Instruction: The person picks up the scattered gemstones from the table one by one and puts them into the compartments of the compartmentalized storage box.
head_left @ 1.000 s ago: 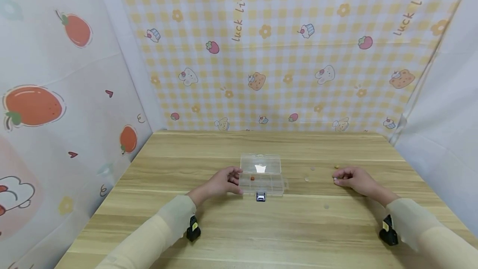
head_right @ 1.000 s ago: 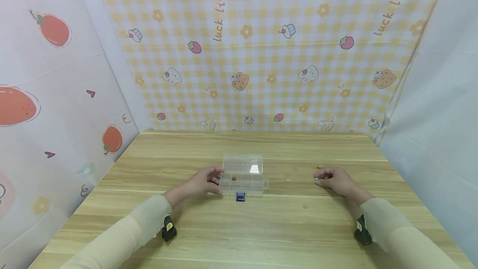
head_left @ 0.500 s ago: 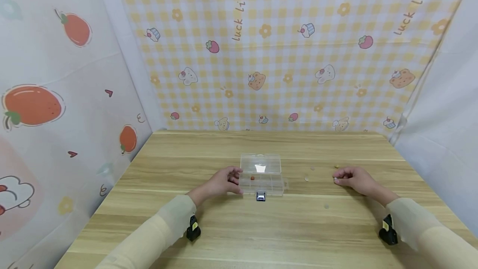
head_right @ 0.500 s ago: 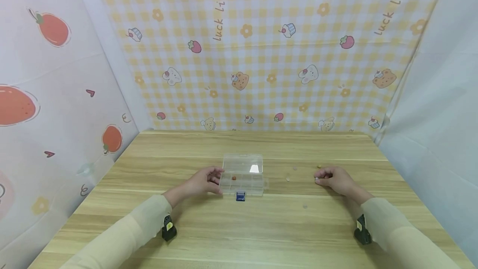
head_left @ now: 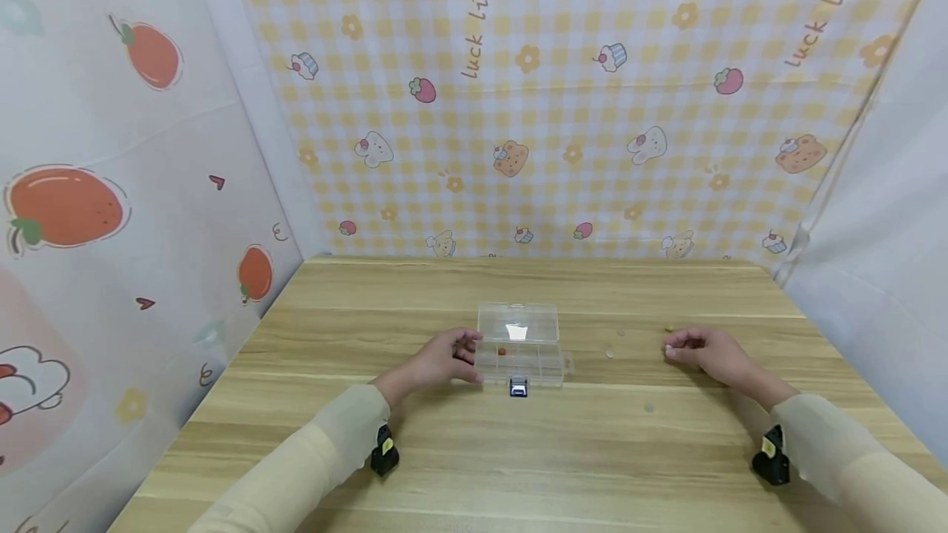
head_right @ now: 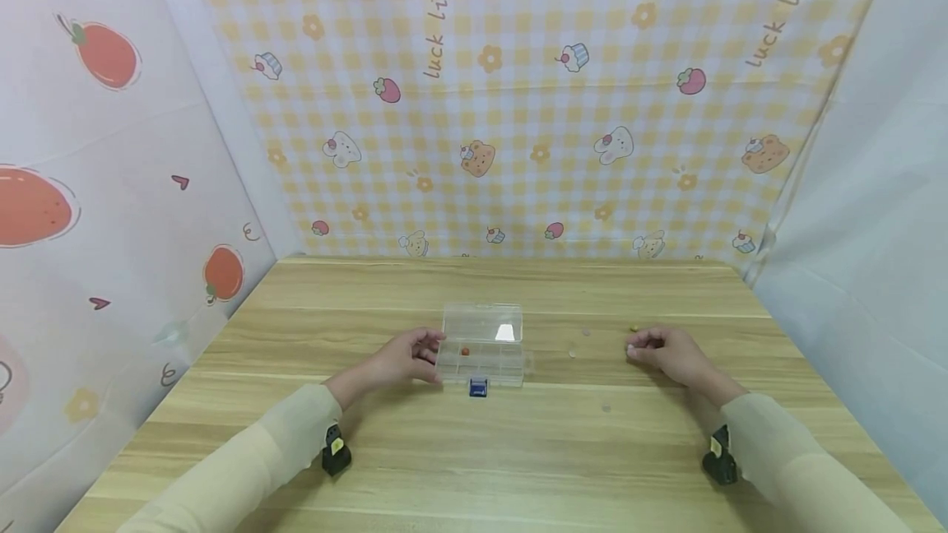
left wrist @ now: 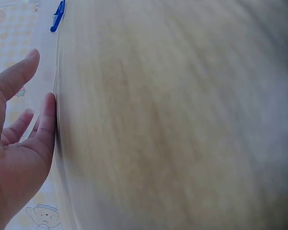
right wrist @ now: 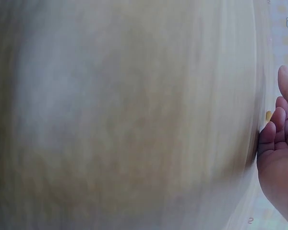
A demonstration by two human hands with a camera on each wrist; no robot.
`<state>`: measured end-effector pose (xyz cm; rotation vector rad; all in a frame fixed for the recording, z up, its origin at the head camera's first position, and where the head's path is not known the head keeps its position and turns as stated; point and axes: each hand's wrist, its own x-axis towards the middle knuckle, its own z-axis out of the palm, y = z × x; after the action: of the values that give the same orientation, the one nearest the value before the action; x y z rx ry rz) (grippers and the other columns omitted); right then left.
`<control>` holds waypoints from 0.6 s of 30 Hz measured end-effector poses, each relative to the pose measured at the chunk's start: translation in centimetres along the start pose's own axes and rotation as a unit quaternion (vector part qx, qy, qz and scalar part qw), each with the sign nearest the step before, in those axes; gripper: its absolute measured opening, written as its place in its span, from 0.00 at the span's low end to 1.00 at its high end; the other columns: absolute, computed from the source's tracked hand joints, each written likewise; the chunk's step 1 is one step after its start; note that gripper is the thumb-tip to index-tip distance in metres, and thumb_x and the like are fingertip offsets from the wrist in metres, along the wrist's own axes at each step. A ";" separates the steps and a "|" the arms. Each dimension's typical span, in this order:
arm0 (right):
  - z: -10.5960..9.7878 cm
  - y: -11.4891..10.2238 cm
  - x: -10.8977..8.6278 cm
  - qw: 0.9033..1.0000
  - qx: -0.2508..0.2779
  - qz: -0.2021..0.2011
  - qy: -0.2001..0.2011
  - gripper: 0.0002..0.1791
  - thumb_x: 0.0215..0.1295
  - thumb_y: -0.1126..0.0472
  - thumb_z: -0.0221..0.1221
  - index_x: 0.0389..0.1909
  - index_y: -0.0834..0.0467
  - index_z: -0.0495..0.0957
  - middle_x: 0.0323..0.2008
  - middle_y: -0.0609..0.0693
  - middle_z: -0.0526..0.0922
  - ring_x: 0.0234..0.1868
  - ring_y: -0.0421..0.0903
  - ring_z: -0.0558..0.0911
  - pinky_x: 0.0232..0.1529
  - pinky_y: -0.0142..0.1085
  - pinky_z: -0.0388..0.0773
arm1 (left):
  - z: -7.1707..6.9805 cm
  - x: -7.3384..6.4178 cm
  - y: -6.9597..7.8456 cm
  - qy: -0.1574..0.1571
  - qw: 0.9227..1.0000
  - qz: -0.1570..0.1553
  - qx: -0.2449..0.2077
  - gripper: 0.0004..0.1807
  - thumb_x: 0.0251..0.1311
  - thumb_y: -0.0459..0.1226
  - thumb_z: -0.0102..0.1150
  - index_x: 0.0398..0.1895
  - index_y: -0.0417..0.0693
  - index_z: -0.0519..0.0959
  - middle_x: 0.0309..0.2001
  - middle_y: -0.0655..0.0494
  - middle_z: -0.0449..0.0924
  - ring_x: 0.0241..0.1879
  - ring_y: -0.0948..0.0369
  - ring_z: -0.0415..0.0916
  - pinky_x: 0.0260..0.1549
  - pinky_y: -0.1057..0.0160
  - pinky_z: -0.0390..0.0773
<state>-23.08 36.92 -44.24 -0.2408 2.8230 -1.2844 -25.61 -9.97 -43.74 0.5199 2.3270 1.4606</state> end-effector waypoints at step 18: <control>0.6 -1.1 0.2 1.000 0.012 0.012 0.007 0.21 0.64 0.52 0.64 0.48 0.65 0.80 0.41 0.53 0.82 0.38 0.44 0.75 0.35 0.32 0.73 | 0.1 -0.2 0.2 -0.003 1.000 0.003 -0.006 0.38 0.46 0.28 0.74 0.63 0.36 0.69 0.50 0.48 0.72 0.44 0.57 0.73 0.46 0.61 0.76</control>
<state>-23.11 35.69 -43.78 -0.1961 2.8113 -1.3201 -25.43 -9.93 -43.60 0.5266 2.3123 1.4736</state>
